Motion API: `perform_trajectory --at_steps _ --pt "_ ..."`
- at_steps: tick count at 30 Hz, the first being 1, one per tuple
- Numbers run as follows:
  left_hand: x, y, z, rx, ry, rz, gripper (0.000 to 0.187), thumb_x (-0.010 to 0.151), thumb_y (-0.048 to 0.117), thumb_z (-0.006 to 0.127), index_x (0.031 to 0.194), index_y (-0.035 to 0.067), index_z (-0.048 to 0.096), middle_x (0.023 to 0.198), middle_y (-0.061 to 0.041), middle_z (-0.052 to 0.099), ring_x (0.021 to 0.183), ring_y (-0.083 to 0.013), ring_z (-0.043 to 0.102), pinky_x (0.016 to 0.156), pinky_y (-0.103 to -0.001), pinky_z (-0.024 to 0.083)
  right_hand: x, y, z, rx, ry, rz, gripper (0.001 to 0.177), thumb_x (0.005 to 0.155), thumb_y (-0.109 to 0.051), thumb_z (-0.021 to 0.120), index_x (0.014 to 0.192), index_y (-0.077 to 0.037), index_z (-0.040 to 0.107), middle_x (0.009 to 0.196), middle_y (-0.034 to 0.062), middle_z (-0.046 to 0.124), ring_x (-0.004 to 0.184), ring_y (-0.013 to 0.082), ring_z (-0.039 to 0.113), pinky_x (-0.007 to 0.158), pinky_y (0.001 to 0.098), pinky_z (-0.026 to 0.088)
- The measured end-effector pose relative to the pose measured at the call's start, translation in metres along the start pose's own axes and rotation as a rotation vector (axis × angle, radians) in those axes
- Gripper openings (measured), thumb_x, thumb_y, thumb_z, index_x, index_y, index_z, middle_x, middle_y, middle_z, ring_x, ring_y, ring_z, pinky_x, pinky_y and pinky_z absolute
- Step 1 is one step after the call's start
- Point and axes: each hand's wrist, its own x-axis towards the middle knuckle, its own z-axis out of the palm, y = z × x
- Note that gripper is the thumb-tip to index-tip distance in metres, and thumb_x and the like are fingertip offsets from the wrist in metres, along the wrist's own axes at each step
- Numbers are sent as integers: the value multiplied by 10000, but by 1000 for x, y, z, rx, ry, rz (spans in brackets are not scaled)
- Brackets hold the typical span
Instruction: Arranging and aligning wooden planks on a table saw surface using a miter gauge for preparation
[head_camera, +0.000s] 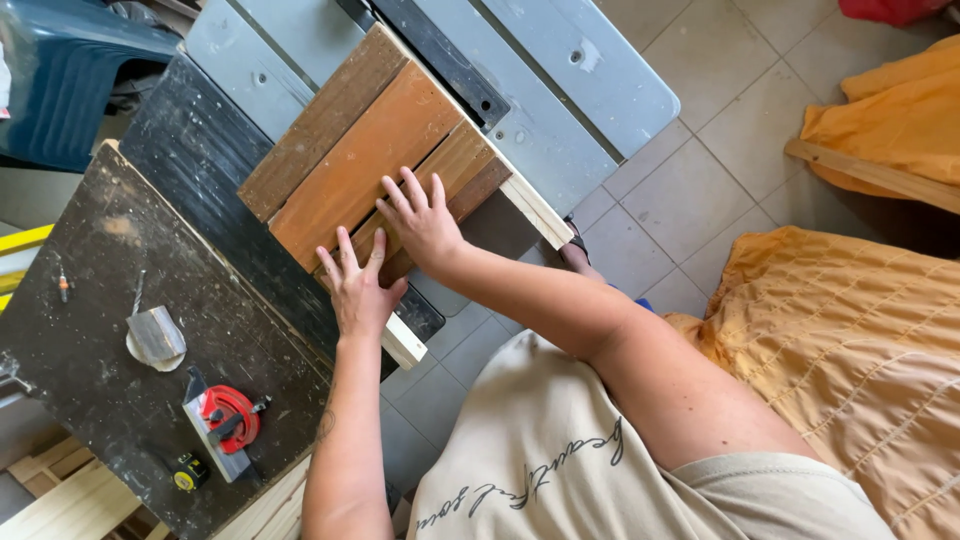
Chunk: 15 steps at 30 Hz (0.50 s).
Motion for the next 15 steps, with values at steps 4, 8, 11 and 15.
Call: perform_trajectory --at_steps 4,8,11,15 --pt "1 3 -3 -3 -10 -2 917 759 394 851 1603 418 495 1776 -137 183 1532 -625 173 1082 -796 414 -7 -4 -37 -2 -167 59 740 1049 -338 608 1710 -257 287 1794 99 45 1617 480 34 1212 753 251" --pt "-1 0 6 38 4 0 967 732 404 861 1614 418 466 1770 -139 184 1527 -621 199 1078 -785 438 -5 -4 -41 69 -217 37 730 1061 -275 615 1710 -205 289 1789 137 44 1599 529 34 1164 807 262" --pt "1 1 5 27 17 5 970 739 380 862 1620 413 457 1768 -145 176 1527 -627 184 1081 -790 433 -4 -1 -42 94 -209 21 750 1046 -223 644 1705 -180 290 1784 161 37 1593 547 20 1156 826 259" --pt "-1 0 5 23 7 2 981 757 349 857 1636 418 426 1770 -148 162 1531 -629 164 1085 -791 425 -8 -2 -47 115 -200 32 639 1097 -212 570 1691 -181 335 1787 146 58 1601 529 25 1168 820 237"
